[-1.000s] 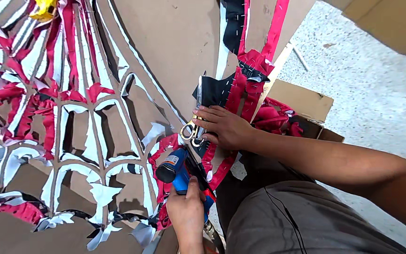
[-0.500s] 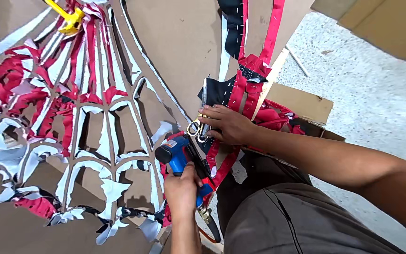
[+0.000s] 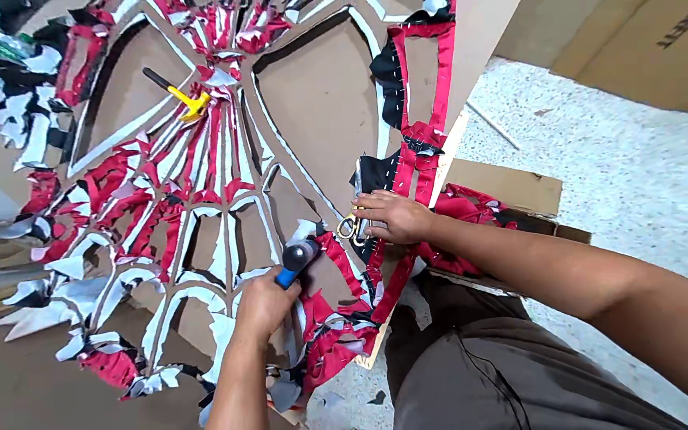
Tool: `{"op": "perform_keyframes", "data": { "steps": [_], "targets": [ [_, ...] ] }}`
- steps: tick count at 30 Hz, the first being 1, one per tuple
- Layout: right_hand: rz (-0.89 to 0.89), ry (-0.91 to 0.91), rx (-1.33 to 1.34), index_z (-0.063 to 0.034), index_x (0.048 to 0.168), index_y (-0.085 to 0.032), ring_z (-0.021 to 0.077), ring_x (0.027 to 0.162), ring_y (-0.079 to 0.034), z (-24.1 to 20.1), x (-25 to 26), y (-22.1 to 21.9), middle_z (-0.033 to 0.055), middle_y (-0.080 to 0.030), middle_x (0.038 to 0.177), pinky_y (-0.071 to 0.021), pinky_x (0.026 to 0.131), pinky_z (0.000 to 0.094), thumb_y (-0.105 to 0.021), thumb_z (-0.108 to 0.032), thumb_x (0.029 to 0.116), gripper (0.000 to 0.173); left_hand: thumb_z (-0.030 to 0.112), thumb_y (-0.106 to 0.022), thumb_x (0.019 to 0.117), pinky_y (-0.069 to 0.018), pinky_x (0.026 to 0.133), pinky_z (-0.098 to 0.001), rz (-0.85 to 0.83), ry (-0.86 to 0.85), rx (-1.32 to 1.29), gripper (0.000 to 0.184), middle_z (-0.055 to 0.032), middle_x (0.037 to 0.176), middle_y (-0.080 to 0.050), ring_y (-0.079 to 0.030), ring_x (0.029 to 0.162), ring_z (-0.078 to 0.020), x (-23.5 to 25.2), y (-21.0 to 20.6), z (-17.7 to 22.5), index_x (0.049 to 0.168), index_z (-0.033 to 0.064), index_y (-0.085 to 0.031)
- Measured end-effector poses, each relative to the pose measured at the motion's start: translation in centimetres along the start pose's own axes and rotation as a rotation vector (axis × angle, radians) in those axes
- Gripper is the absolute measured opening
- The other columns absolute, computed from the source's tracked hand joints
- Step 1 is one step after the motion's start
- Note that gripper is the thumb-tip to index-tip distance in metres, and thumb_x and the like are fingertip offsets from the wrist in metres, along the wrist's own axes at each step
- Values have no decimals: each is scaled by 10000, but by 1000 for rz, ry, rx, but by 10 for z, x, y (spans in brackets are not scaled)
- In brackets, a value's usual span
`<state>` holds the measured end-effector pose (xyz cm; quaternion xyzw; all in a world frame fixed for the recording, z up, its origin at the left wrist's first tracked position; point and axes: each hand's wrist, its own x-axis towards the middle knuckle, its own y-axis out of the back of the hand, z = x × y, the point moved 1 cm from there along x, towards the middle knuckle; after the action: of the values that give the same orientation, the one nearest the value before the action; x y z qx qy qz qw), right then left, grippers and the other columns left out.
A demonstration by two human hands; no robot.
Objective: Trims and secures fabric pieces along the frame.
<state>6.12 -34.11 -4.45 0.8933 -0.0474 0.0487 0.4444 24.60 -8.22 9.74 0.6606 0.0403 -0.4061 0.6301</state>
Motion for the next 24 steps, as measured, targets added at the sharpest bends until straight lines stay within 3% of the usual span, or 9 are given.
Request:
{"op": "perform_keyframes", "data": {
  "steps": [5,10,13,17,24],
  "targets": [
    [26,10,21,-169,1427,-621,232,1494,-405,2,-1,-4,65,-516,1553,-273,1260,431,-488,-453,1047,493,304,-767,914,-514,692,-612,-8,-167,174,193,-141,759,-681,-676,760,-344,16,12,2,947,118,-731],
    [47,18,29,-166,1425,-623,231,1487,-415,5,-2,-3,68,-518,1552,-274,1259,430,-484,-452,1049,493,287,-792,887,-524,665,-604,-19,-333,333,184,-124,748,-697,-691,737,-334,35,27,2,995,145,-749],
    [18,9,28,-164,1446,-604,237,1499,-396,2,-2,-2,65,-496,1571,-265,1263,431,-487,-448,1050,501,300,-784,888,-532,672,-594,-18,-380,315,197,-110,754,-701,-692,735,-313,41,31,-4,1012,149,-760],
    [58,21,51,-168,1428,-625,246,1485,-419,5,-2,-2,64,-526,1546,-279,1258,439,-517,-429,1044,477,329,-756,819,-536,627,-596,69,-507,271,287,-107,717,-699,-700,683,-309,48,27,-10,1023,127,-768],
    [82,30,71,-189,1415,-637,248,1483,-420,5,-2,-5,56,-536,1536,-283,1255,444,-515,-442,1040,469,270,-788,808,-524,626,-578,6,-501,286,193,-87,713,-689,-690,689,-292,59,31,-5,940,133,-756]
  ]
}}
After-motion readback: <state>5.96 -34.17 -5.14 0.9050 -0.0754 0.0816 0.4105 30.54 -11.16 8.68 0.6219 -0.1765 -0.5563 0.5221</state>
